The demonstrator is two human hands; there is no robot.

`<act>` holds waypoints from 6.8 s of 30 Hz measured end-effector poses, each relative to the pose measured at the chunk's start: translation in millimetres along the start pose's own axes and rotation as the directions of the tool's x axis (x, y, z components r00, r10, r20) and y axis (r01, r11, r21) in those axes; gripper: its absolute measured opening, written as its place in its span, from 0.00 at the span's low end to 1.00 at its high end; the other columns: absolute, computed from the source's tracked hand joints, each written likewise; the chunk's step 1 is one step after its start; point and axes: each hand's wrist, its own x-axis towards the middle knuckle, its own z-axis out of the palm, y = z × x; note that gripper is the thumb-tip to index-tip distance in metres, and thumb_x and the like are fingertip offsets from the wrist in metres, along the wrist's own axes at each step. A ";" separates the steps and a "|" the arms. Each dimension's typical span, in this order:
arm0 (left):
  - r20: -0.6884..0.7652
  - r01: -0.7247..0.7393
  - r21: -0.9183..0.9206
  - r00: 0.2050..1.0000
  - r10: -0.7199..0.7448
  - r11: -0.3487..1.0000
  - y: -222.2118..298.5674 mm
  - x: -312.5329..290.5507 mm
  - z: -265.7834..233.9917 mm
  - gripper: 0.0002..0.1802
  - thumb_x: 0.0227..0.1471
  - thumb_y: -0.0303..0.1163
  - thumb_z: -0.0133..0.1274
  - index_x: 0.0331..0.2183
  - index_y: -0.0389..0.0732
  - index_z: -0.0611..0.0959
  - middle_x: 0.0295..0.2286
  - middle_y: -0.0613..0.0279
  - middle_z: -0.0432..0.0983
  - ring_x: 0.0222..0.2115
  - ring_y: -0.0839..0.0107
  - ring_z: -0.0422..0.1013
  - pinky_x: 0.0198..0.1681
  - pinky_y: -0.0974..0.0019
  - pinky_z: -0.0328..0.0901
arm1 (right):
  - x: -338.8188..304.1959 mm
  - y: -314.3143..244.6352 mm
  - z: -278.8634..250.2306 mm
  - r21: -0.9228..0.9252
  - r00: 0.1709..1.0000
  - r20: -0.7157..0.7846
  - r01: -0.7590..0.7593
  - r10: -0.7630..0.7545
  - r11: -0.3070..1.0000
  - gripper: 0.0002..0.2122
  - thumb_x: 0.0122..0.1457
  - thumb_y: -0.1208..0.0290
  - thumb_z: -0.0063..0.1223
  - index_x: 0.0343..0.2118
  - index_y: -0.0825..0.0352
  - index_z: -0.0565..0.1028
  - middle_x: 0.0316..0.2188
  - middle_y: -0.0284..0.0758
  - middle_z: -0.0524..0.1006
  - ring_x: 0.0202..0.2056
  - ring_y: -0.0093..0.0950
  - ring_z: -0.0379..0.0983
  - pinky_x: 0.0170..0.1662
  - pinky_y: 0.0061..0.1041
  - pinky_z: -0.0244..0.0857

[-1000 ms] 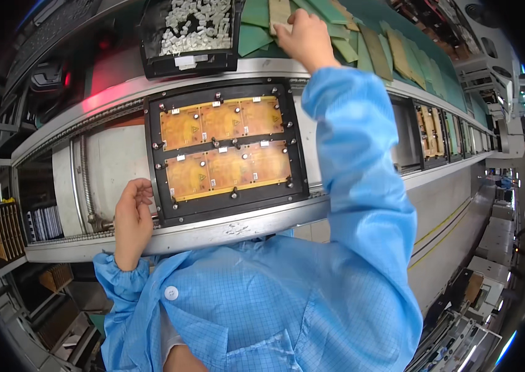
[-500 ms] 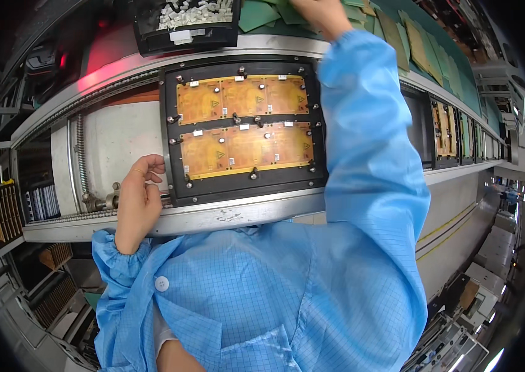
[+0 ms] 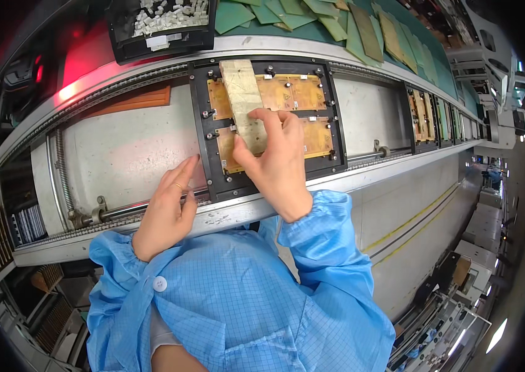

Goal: Assembling electronic components onto circuit boards on a manufacturing production line.

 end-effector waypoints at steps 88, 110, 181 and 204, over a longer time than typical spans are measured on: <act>0.177 0.258 -0.299 0.961 -0.212 0.919 -35.0 17.0 -29.0 0.42 0.40 0.12 0.38 0.62 0.35 0.64 0.52 0.56 0.67 0.51 0.68 0.66 0.52 0.67 0.64 | -44.2 38.4 0.5 0.051 0.939 -0.345 0.022 -0.003 0.998 0.18 0.57 0.89 0.45 0.48 0.67 0.77 0.46 0.43 0.73 0.48 0.39 0.71 0.50 0.31 0.65; 0.545 -0.027 -0.082 0.836 0.067 0.996 20.6 164.9 91.6 0.40 0.44 0.14 0.44 0.61 0.38 0.64 0.53 0.52 0.67 0.52 0.63 0.67 0.51 0.65 0.67 | -54.9 62.1 -40.5 0.280 0.908 -0.411 0.037 0.085 0.959 0.18 0.45 0.91 0.47 0.40 0.69 0.77 0.37 0.40 0.78 0.39 0.40 0.70 0.45 0.35 0.65; -0.896 -0.704 -0.411 0.429 -0.114 0.579 217.8 -408.4 49.4 0.39 0.58 0.32 0.49 0.66 0.40 0.53 0.61 0.48 0.59 0.61 0.51 0.60 0.65 0.45 0.54 | -294.2 -177.3 -162.7 0.707 0.754 0.502 -0.640 -0.423 -0.300 0.36 0.38 0.77 0.58 0.58 0.72 0.69 0.53 0.43 0.74 0.54 0.41 0.71 0.63 0.41 0.61; -0.208 0.560 -0.460 0.686 -0.697 0.689 151.3 -264.9 -106.9 0.25 0.60 0.57 0.41 0.43 0.48 0.79 0.29 0.71 0.74 0.21 0.84 0.60 0.22 0.76 0.51 | -164.5 -79.0 -97.0 0.603 0.639 0.754 -0.765 -0.152 -0.226 0.18 0.67 0.62 0.48 0.52 0.70 0.71 0.49 0.43 0.77 0.49 0.38 0.76 0.54 0.42 0.71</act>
